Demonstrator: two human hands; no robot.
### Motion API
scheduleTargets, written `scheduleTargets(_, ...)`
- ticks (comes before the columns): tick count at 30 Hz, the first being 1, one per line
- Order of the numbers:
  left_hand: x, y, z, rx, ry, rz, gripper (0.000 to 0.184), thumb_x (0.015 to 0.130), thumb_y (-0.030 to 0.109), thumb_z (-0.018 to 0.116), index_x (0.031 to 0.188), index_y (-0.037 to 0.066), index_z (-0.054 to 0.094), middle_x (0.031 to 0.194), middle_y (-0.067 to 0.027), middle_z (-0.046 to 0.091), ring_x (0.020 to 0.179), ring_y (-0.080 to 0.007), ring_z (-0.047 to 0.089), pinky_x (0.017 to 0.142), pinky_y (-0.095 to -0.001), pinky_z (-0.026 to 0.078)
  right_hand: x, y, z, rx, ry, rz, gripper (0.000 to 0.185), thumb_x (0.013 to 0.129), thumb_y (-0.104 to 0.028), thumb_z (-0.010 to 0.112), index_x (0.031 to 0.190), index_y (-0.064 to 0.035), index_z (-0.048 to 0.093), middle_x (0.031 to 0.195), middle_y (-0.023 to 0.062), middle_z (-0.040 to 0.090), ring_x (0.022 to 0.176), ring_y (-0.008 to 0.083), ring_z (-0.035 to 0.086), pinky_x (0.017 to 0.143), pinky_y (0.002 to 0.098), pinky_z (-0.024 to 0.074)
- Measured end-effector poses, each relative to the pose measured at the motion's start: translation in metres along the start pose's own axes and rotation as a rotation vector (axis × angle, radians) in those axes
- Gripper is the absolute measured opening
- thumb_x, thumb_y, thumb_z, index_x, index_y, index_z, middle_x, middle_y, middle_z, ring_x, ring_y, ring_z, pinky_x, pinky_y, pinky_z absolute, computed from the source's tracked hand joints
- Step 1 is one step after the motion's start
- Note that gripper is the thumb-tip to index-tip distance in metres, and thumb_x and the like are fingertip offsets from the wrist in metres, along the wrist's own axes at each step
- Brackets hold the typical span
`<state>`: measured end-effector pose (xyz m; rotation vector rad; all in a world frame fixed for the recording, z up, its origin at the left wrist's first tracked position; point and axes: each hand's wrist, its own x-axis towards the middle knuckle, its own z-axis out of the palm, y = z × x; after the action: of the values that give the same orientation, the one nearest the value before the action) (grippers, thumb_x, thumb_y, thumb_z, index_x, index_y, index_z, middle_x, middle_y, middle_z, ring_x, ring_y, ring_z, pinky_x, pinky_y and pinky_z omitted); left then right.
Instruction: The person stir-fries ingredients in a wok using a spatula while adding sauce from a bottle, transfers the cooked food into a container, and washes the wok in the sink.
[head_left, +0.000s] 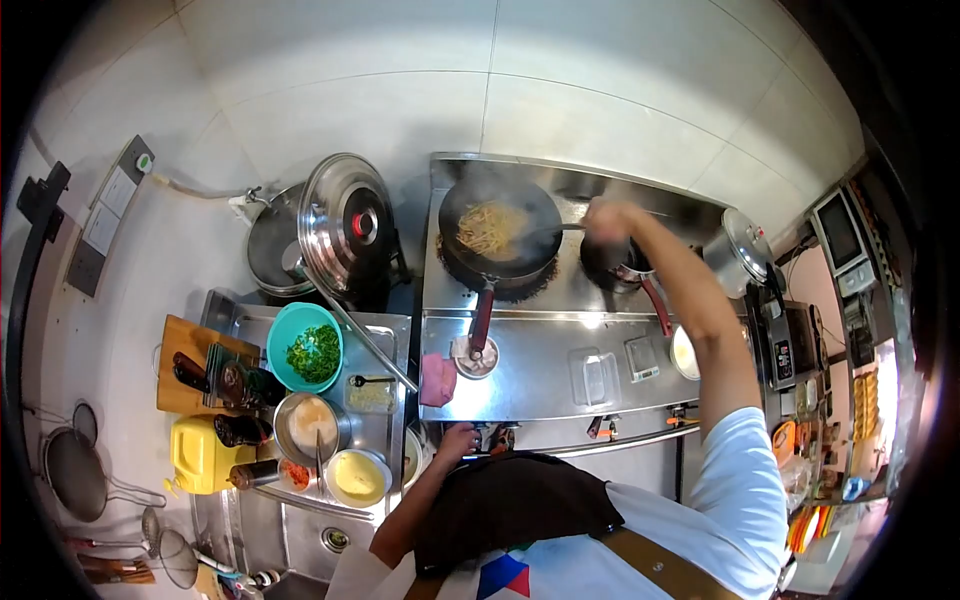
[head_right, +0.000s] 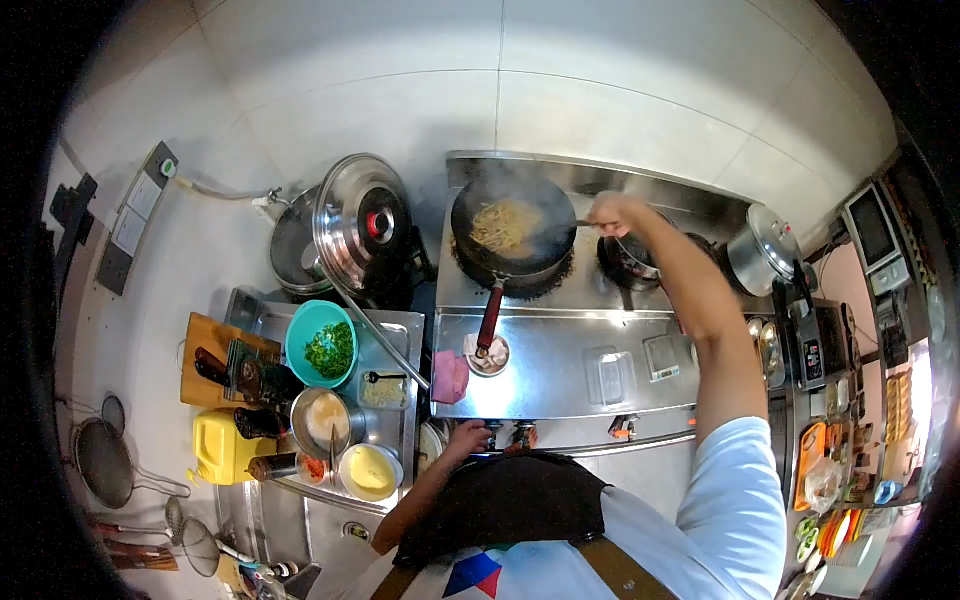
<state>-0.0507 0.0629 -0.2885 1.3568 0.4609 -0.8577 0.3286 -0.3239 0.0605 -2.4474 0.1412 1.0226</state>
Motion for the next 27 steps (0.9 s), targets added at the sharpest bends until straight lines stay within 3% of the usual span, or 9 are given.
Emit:
scheduleTargets(3,0.006,-0.008,0.006,0.156,-0.077,-0.045,0.047,0.09,0.017,0.065,0.133,0.001,0.055,0.102,-0.0104,0.066,0.081,-0.0198,0.066,0.065,-0.0305,0.053,-0.013,-0.023,0.044,-0.164,0.288,-0.114,0.022,0.089,-0.015,0.06,0.083,0.0051,0.067,0.07,0.017,0.065,0.045,0.0251,0.056,0.038,0.0393,0.0437)
scheduleTargets(6,0.009,-0.011,0.012,0.208,-0.122,-0.042,0.045,0.091,0.02,0.063,0.132,0.002,0.056,0.106,-0.0127,0.067,0.086,-0.0216,0.066,0.069,-0.033,0.054,-0.021,-0.02,0.039,-0.742,0.483,-0.355,0.025,0.084,-0.021,0.065,0.094,0.0005,0.07,0.075,0.015,0.067,0.069,0.0257,0.065,0.06,0.0365,0.0509)
scheduleTargets(9,0.033,-0.03,0.018,0.501,-0.141,0.087,0.046,0.088,0.025,0.065,0.128,0.001,0.06,0.111,-0.0172,0.067,0.092,-0.028,0.067,0.078,-0.0377,0.054,-0.049,-0.029,0.013,-0.793,0.426,-0.443,0.023,0.083,-0.019,0.065,0.093,0.0003,0.07,0.067,0.0173,0.064,0.057,0.0286,0.063,0.055,0.0415,0.0493)
scheduleTargets(10,0.038,-0.031,0.021,0.631,-0.147,0.152,0.047,0.087,0.026,0.066,0.126,0.001,0.061,0.114,-0.0189,0.067,0.094,-0.0305,0.068,0.082,-0.0394,0.054,-0.068,-0.046,0.005,-0.603,0.269,-0.189,0.02,0.084,-0.018,0.066,0.081,0.0022,0.068,0.057,0.0151,0.059,0.047,0.0257,0.056,0.047,0.041,0.0444)
scheduleTargets(13,0.049,-0.03,0.039,0.938,-0.216,0.155,0.048,0.084,0.03,0.066,0.124,0.002,0.063,0.116,-0.0229,0.066,0.101,-0.0371,0.066,0.091,-0.0426,0.051,-0.056,-0.037,-0.022,-0.382,0.159,0.054,0.026,0.084,-0.017,0.067,0.067,0.0018,0.062,0.055,0.0096,0.055,0.045,0.0203,0.051,0.042,0.0375,0.0387)
scheduleTargets(18,0.047,-0.029,0.063,1.122,-0.24,0.245,0.049,0.086,0.022,0.059,0.13,0.002,0.057,0.122,-0.0251,0.063,0.109,-0.0416,0.063,0.096,-0.0481,0.049,-0.006,-0.026,-0.024,-0.178,0.151,0.114,0.032,0.087,-0.018,0.066,0.062,0.0003,0.057,0.053,0.006,0.052,0.042,0.0154,0.045,0.038,0.0325,0.0356)
scheduleTargets(21,0.035,-0.022,0.073,1.187,-0.235,0.225,0.059,0.087,0.016,0.051,0.144,0.003,0.046,0.134,-0.0254,0.057,0.116,-0.042,0.06,0.101,-0.048,0.047,0.032,-0.032,0.008,-0.156,0.301,-0.038,0.022,0.084,-0.021,0.07,0.075,-0.0011,0.068,0.054,0.0091,0.058,0.045,0.0235,0.056,0.044,0.0402,0.0467)
scheduleTargets(23,0.031,-0.014,0.077,1.241,-0.301,0.095,0.062,0.088,0.014,0.048,0.149,0.005,0.039,0.143,-0.0233,0.051,0.124,-0.0391,0.057,0.103,-0.0468,0.046,0.049,-0.045,0.032,-0.567,0.426,-0.248,0.018,0.079,-0.019,0.07,0.087,-0.0022,0.072,0.064,0.0165,0.065,0.059,0.0351,0.066,0.06,0.0466,0.0545)
scheduleTargets(27,0.027,-0.003,0.084,1.332,-0.349,0.035,0.058,0.09,0.014,0.047,0.147,0.003,0.04,0.145,-0.0209,0.05,0.127,-0.0361,0.055,0.104,-0.0454,0.046,0.022,-0.045,0.099,-0.741,0.428,-0.358,0.037,0.075,-0.012,0.067,0.111,-0.0038,0.068,0.089,0.0226,0.07,0.088,0.041,0.069,0.078,0.0482,0.0557)
